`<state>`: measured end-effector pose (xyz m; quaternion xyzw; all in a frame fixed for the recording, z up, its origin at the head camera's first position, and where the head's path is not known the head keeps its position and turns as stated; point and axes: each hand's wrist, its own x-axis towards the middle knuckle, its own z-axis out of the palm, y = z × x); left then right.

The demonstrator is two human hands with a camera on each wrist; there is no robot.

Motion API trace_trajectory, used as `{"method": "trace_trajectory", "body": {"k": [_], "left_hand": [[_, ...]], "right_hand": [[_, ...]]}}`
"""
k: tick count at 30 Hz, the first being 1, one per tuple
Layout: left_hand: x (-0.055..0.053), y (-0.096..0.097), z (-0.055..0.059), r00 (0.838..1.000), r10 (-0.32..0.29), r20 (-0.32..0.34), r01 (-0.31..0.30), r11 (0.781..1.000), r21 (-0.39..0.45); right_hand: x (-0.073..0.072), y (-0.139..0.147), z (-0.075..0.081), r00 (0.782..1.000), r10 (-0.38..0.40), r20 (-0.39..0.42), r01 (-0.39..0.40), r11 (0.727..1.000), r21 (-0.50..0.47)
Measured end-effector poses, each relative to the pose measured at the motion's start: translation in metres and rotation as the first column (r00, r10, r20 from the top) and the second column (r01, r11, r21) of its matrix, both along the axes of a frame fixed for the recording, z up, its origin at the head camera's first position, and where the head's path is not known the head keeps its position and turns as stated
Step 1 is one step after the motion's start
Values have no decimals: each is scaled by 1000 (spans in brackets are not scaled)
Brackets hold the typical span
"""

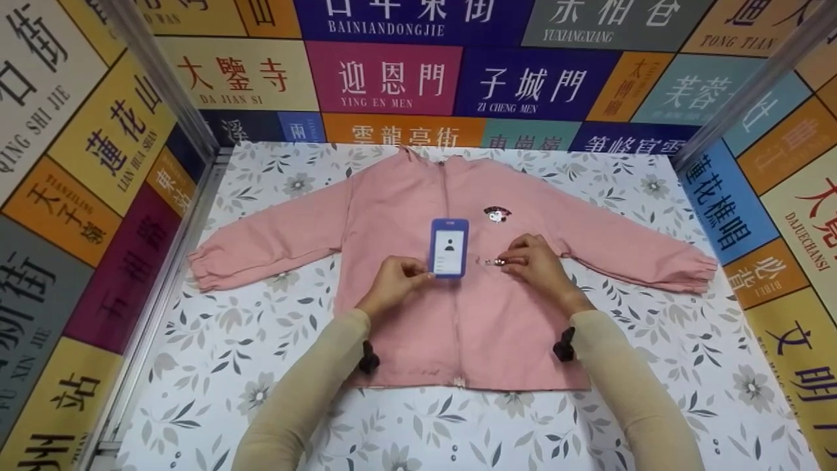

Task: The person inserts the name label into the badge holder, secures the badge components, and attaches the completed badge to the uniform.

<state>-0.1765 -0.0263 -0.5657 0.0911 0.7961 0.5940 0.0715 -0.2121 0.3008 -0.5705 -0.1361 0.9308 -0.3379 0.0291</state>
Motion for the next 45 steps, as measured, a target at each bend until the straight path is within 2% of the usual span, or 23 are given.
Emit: {"method": "trace_trajectory", "body": {"k": [8,12,20,23,29,32,39,42,45], "left_hand": [[0,1,-1,1000,0,-19,0,1000,-9],[-1,1,-1,1000,3,-18,-4,1000,-12],[-1,2,-1,1000,1,-26,-1,1000,-3],[0,3,-1,1000,-6,-23,5,1000,-5],[-1,4,-3,1000,-15,-22,15,1000,-5],[0,4,-4,1000,-14,-7,14,1000,-2],[1,6,-3,1000,-20,15,20,1000,-12],[2,7,-2,1000,-30,7,30,999,-20],[2,7,-1,999,-39,-2,39,999,-26]], "right_hand": [[0,-1,0,1000,9,3,-9,1000,-7],[-3,-4,4,999,2,33,-1,1000,-7],[-15,-8,34,999,51,-1,-51,998,-31],[-17,-10,44,998,42,40,-39,996,-75],[-21,-15,53,996,-7,85,21,987,-157],[-25,-17,58,995,-25,92,47,971,-236],[-23,-39,99,990,-2,139,59,908,-414],[-30,-43,100,989,32,145,42,876,-480],[-35,-48,102,986,42,163,48,859,-510]]}}
